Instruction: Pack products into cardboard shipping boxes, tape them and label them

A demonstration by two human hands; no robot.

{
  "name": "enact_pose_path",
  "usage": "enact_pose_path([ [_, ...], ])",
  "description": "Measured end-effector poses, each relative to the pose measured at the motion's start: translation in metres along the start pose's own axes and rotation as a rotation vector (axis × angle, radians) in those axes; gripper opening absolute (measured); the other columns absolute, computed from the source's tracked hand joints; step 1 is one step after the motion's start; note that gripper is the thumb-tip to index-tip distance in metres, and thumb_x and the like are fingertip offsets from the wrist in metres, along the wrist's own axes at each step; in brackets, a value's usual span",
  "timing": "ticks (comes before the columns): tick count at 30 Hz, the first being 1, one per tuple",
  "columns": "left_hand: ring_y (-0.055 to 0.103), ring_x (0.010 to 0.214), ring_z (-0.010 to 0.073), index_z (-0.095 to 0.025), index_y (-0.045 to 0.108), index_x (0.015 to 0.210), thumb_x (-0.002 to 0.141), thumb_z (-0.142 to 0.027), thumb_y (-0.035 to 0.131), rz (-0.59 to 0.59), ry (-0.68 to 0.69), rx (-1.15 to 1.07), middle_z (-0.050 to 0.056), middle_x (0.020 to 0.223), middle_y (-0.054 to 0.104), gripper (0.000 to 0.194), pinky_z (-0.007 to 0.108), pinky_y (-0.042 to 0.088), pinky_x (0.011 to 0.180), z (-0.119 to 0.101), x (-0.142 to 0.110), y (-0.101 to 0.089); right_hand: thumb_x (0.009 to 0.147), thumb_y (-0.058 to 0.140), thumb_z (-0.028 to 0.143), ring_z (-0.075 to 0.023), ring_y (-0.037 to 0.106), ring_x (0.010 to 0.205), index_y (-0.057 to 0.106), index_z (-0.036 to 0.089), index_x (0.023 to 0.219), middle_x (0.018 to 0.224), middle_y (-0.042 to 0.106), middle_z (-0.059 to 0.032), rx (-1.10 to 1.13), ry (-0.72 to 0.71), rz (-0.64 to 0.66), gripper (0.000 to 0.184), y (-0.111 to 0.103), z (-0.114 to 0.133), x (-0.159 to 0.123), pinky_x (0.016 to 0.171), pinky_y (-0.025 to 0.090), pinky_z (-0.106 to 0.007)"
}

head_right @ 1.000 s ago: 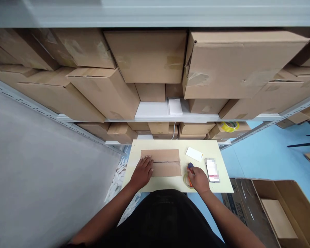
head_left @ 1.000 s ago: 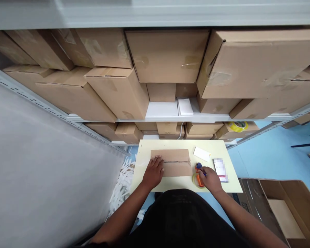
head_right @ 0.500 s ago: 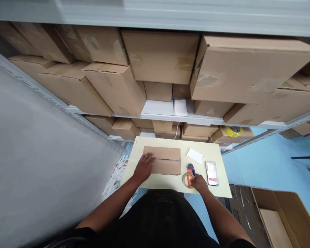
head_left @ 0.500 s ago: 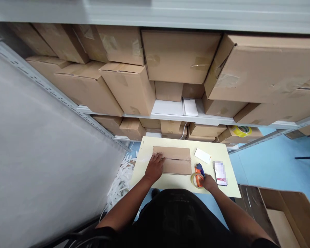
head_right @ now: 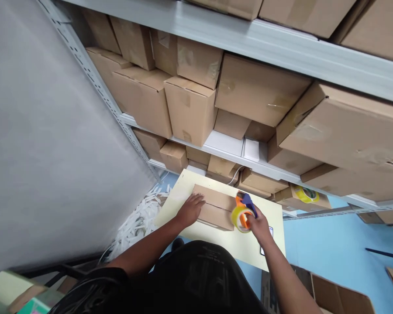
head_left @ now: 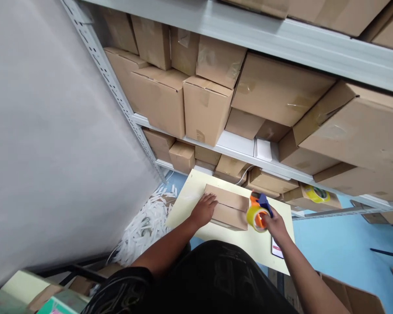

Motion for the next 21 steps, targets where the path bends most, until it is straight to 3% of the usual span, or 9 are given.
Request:
enact_pose_path([
  [2,0.050,0.144,0.0284,-0.016,0.070,0.129,0.100,-0.014,0.048,-0.006,-0.008,-0.024,0.014,0.146,0.063,0.037,0.054,0.031,0.127,-0.001,0.000,0.000,0.086,0.058,0.035,-0.0262,0.068,0.109,0.064,0.023,0.140,0.115,0.069,-0.0067,-0.089,-0.218,0.001,0.056,0.025,0.038,0.010,0.100,0.055,-0.042],
  [4,0.051,0.143,0.0280,-0.017,0.071,0.128,0.098,-0.013,0.049,-0.003,-0.021,-0.067,0.014,0.144,0.064,0.037,0.054,0.031,0.127,-0.002,0.001,-0.003,0.089,0.054,0.029,-0.0257,0.064,0.114,0.056,0.026,0.150,0.119,0.062,-0.0076,-0.188,-0.398,0.005,0.061,0.054,0.061,0.018,0.106,0.051,-0.045],
  [9,0.059,0.133,0.0268,-0.019,0.074,0.117,0.092,-0.014,0.053,-0.022,-0.098,-0.318,0.012,0.133,0.071,0.033,0.050,0.035,0.123,-0.004,0.008,-0.025,0.088,0.049,0.014,-0.0275,0.058,0.112,0.035,0.031,0.162,0.120,0.055,-0.0090,-0.399,-0.714,0.123,0.078,0.104,0.065,0.019,0.103,0.052,-0.051],
  [12,0.066,0.118,0.0238,-0.020,0.075,0.109,0.095,-0.019,0.049,-0.072,-0.290,-0.580,0.009,0.120,0.075,0.029,0.042,0.047,0.112,-0.003,0.013,-0.044,0.086,0.050,0.012,-0.0298,0.056,0.110,0.026,0.031,0.165,0.119,0.054,-0.0101,-0.486,-0.806,0.114,0.085,0.113,0.055,0.013,0.100,0.053,-0.054],
  [14,0.068,0.109,0.0226,-0.019,0.074,0.104,0.100,-0.030,0.046,-0.094,-0.510,-0.762,0.008,0.113,0.076,0.030,0.037,0.052,0.101,-0.002,0.015,-0.053,0.086,0.049,0.011,-0.0309,0.055,0.110,0.022,0.030,0.166,0.121,0.053,-0.0113,-0.527,-0.850,0.095,0.087,0.115,0.052,0.009,0.099,0.052,-0.056],
  [16,0.069,0.094,0.0215,-0.017,0.073,0.097,0.101,-0.044,0.047,-0.031,-0.733,-0.940,0.008,0.100,0.076,0.038,0.033,0.055,0.085,-0.004,0.017,-0.056,0.086,0.049,0.011,-0.0317,0.054,0.110,0.021,0.029,0.167,0.122,0.052,-0.0123,-0.556,-0.879,0.083,0.087,0.117,0.052,0.007,0.099,0.051,-0.056],
  [19,0.063,0.066,0.0147,-0.015,0.070,0.096,0.099,-0.056,0.050,0.122,-0.938,-1.218,0.005,0.081,0.071,0.046,0.024,0.047,0.059,-0.010,0.021,-0.053,0.085,0.049,0.012,-0.0325,0.053,0.109,0.022,0.027,0.166,0.121,0.052,-0.0132,-0.576,-0.889,0.069,0.087,0.119,0.053,0.007,0.099,0.050,-0.057],
  [21,0.058,0.058,0.0101,-0.014,0.068,0.100,0.098,-0.055,0.054,0.128,-0.972,-1.368,0.004,0.078,0.069,0.043,0.021,0.041,0.054,-0.013,0.023,-0.051,0.085,0.049,0.013,-0.0330,0.053,0.110,0.022,0.026,0.166,0.121,0.052,-0.0135,-0.581,-0.878,0.071,0.086,0.119,0.054,0.007,0.101,0.049,-0.058],
])
Point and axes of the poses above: each hand's wrist, its own x-axis towards the middle knuckle, its own y-axis out of the palm, z = x × y, the point moved 2 cm from there along x, towards the middle knuckle
